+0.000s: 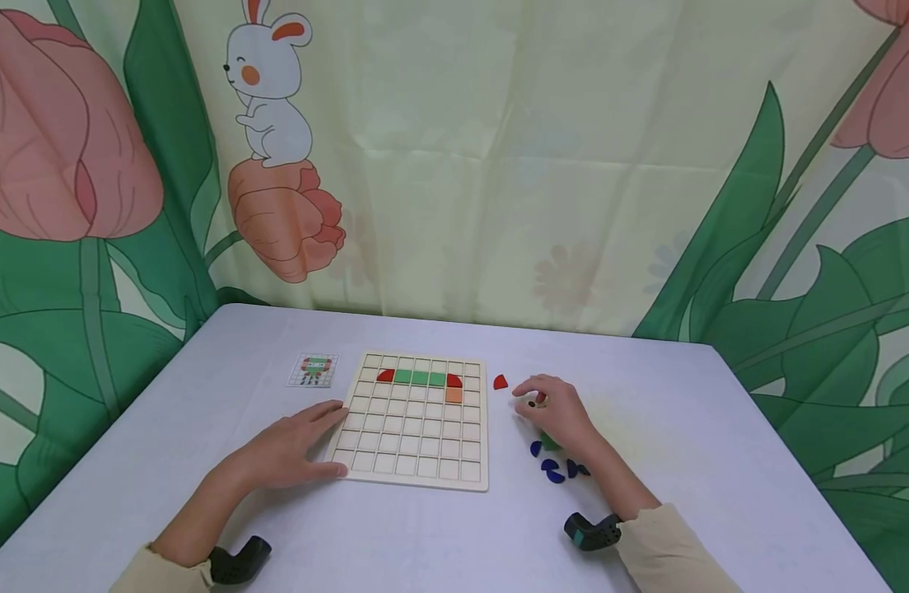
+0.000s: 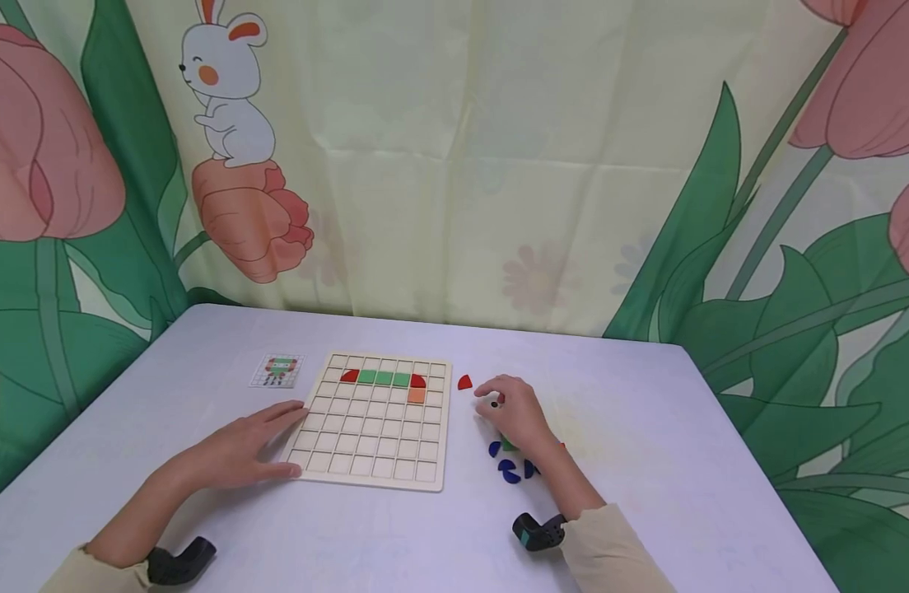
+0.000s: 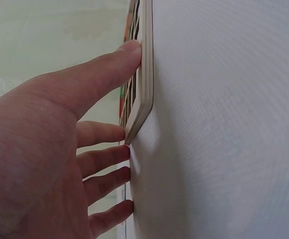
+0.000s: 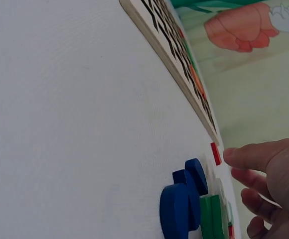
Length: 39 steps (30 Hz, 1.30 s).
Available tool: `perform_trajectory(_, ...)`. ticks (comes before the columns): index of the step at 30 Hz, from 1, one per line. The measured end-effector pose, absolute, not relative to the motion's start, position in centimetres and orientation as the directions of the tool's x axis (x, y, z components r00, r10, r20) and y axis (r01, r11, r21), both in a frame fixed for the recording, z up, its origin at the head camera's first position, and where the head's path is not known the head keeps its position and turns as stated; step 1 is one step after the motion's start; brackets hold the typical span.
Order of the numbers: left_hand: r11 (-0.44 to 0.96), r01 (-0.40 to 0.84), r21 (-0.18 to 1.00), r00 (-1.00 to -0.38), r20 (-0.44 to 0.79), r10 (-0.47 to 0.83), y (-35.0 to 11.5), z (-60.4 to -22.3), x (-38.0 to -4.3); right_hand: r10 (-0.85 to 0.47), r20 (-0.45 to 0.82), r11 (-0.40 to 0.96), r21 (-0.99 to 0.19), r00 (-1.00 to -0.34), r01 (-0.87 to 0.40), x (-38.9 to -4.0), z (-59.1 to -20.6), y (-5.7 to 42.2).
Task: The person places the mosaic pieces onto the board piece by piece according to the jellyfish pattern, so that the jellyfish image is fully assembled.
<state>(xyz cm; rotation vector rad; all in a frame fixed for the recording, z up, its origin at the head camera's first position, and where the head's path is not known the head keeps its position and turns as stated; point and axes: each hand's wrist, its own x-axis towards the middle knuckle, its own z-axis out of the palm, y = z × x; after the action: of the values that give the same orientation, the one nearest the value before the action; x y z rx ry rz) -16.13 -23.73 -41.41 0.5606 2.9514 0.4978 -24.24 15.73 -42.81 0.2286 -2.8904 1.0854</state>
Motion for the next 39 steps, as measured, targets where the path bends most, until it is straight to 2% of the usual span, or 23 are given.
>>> perform_trajectory(17,0.879,0.338,0.335,-0.929,-0.03,0.369,-23.8,-41.3,-16.2,-0.066,0.07,0.761,-0.642,-0.995,-0.095,-24.1,-43.1,17.4)
perform_trajectory(39,0.879,0.352,0.322,-0.926,-0.018,0.378,-23.9,-41.4,-16.2,-0.091,0.084,0.802,-0.585,-0.992,-0.123,-24.2,-43.2,17.3)
